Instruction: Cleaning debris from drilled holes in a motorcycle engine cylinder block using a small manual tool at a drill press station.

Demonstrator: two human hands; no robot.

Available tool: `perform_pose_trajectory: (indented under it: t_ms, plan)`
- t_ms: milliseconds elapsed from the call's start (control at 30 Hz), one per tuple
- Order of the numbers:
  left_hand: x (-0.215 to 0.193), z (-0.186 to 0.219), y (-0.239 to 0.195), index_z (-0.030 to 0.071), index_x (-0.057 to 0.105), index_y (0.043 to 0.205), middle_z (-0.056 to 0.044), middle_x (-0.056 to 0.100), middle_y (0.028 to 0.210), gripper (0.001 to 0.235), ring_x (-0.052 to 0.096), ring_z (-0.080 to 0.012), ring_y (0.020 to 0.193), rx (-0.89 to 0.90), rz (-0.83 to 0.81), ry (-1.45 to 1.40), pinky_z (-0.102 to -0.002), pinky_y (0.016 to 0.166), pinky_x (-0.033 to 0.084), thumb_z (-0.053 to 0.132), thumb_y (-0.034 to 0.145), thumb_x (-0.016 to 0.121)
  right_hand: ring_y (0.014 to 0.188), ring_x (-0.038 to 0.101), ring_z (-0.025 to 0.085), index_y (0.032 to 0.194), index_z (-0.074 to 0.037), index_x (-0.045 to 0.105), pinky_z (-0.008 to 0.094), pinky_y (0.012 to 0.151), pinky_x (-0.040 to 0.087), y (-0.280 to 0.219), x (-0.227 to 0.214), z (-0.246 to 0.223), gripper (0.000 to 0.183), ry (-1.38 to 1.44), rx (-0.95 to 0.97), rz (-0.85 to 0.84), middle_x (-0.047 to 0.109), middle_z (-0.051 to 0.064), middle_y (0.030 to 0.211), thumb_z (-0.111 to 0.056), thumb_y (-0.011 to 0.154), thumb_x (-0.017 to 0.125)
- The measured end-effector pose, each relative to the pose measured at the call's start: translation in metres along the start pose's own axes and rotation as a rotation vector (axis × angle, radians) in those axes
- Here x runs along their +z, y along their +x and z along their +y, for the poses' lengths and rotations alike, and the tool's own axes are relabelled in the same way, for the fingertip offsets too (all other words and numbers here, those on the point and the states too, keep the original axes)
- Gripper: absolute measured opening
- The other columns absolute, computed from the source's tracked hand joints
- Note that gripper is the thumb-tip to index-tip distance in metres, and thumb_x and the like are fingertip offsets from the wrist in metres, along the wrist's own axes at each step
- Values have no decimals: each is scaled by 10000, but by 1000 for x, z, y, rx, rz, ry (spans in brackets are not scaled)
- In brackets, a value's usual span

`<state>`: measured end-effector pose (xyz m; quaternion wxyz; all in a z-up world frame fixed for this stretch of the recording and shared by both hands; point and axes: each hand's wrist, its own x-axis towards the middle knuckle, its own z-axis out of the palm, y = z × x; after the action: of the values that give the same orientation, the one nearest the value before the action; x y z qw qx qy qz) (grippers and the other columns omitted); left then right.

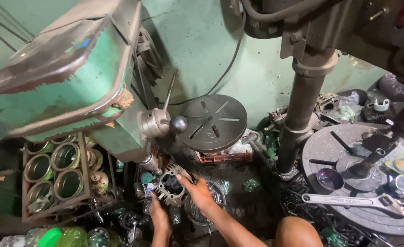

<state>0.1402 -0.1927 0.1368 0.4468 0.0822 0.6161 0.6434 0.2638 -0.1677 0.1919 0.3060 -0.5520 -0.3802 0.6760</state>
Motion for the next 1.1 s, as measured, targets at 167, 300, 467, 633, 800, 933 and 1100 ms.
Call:
perform_pose_trajectory:
  t_ms: [167, 300, 467, 633, 800, 933, 1100]
  plan:
    - [-21, -19, 56, -12, 491, 1200, -159, 526, 1209, 606, 500, -261, 1101, 182, 3, 218, -352, 940, 386, 461, 857, 328, 1231, 434, 237, 1300, -53, 351, 377, 1040, 311, 0, 0, -1, 883, 93, -32, 22, 469, 106, 1310, -542, 615, 620]
    - [18, 53, 35, 151, 286, 1374, -82, 354, 1385, 810, 329, -241, 1279, -79, -63, 111, -392, 1064, 250, 633, 723, 255, 1233, 423, 235, 1302, -74, 342, 393, 1030, 322, 0, 2, -2, 878, 109, 16, 11, 453, 82, 1319, -533, 608, 624]
    - [30, 57, 123, 195, 601, 1092, -17, 657, 1066, 365, 457, -182, 1185, 117, -465, 615, -421, 1005, 253, 332, 768, 504, 1314, 264, 275, 1361, -97, 152, 492, 1075, 238, -4, 3, -7, 1000, 15, 103, 7, 230, 121, 1418, -607, 608, 570]
    - [48, 69, 98, 217, 513, 1233, -16, 541, 1241, 668, 394, -206, 1220, -6, -471, 783, -457, 995, 244, 558, 658, 517, 1280, 345, 235, 1342, -91, 242, 417, 1063, 281, 3, 5, -4, 963, 30, 100, 69, 330, 87, 1383, -578, 592, 597]
    - [45, 52, 117, 126, 603, 993, -37, 666, 924, 477, 565, -202, 946, 83, -490, 791, -388, 880, 360, 501, 701, 560, 1263, 375, 248, 1322, -50, 254, 424, 1069, 275, 12, 8, 8, 961, 46, 45, 74, 362, 132, 1362, -561, 586, 603]
    - [45, 50, 113, 146, 573, 1111, -40, 547, 1172, 521, 496, -190, 1049, 46, -491, 700, -380, 898, 354, 453, 690, 594, 1213, 441, 224, 1299, -58, 351, 368, 1028, 326, 11, 10, 9, 875, 115, 24, 108, 450, 102, 1309, -502, 590, 610]
    - [53, 80, 71, 102, 641, 915, -28, 654, 941, 508, 524, -156, 784, -9, -427, 740, -304, 776, 362, 528, 648, 580, 1273, 352, 266, 1342, -127, 222, 541, 1001, 306, -2, 11, -9, 935, 131, 178, 53, 325, 88, 1389, -533, 581, 583]
